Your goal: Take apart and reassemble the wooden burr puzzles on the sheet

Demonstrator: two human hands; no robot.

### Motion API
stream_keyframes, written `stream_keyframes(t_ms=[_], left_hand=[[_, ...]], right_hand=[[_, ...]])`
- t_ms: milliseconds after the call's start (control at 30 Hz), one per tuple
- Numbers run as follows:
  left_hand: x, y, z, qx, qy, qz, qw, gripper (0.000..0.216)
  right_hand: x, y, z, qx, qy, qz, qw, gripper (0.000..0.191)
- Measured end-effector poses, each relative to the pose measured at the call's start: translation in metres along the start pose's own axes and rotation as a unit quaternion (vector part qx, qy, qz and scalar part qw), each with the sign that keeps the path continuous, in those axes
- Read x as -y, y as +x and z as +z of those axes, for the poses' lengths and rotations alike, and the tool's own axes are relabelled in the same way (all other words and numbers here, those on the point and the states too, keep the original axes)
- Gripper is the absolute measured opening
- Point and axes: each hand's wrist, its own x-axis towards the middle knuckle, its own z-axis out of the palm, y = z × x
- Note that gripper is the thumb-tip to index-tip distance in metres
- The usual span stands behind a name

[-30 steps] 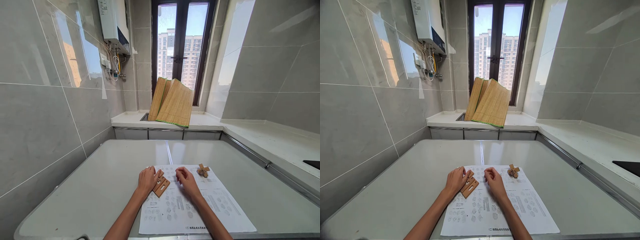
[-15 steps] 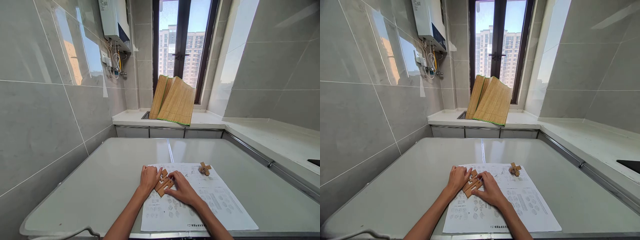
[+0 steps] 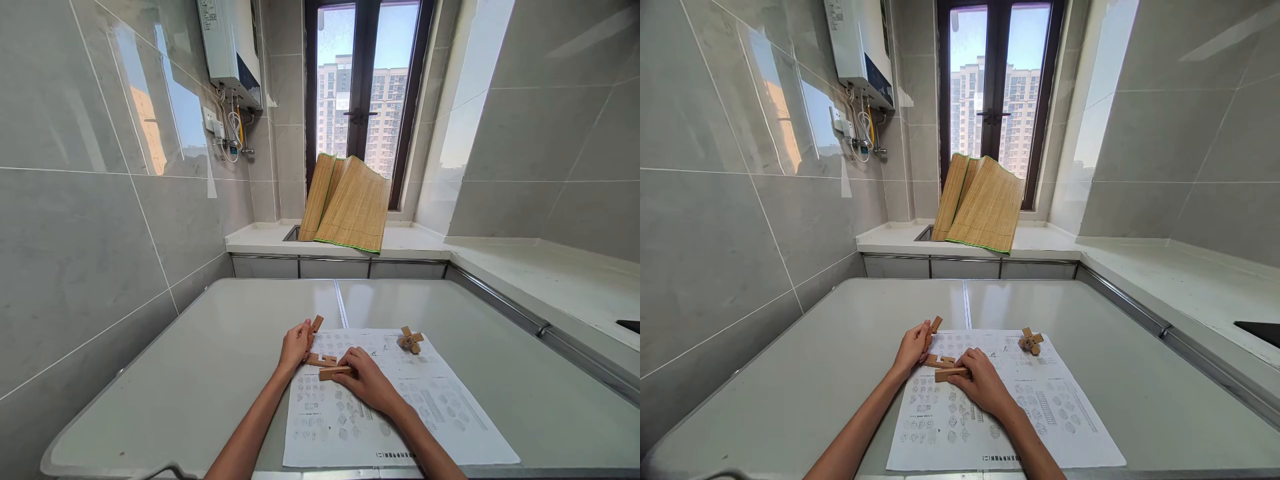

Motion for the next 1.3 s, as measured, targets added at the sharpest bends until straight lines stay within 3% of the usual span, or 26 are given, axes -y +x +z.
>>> stream_keyframes(t_ms=[300,433,633,867,967,1133,1233,1300], left_hand=[[0.008,-0.005,-0.005,0.012,0.071,0.060,0.996,0.037],[0.013,-0.006,-0.001,0.024,0.108,0.096,0.989,0.033],[0.014,-0.006,0.002,-0.017,0.155,0.129,0.979,0.025],[0.003,-0.012,0.000,-0.030,0.223,0.276,0.934,0.037],[0.001,-0.015,0.003,-0.021,0.212,0.300,0.930,0.042],[-0.002,-0.018,0.007,0.047,0.072,0.240,0.967,0.049],[-0.004,-0.019,0.007,0.053,0.039,0.199,0.978,0.054],[-0.005,-0.018,0.009,0.059,-0.036,0.146,0.987,0.055]], right_hand=[[-0.002,0.006,-0.003,-0.118,0.017,0.011,0.993,0.034],[-0.003,0.006,-0.003,-0.110,0.001,0.022,0.994,0.041],[-0.005,0.007,-0.002,-0.106,0.001,0.026,0.994,0.041],[-0.002,0.010,-0.004,-0.131,0.047,0.049,0.989,0.043],[-0.001,0.009,-0.007,-0.148,0.090,0.080,0.982,0.044],[-0.003,0.011,-0.010,-0.166,0.189,0.101,0.963,0.047],[-0.004,0.013,-0.011,-0.158,0.257,0.127,0.945,0.051],[-0.005,0.013,-0.011,-0.151,0.299,0.146,0.931,0.052]])
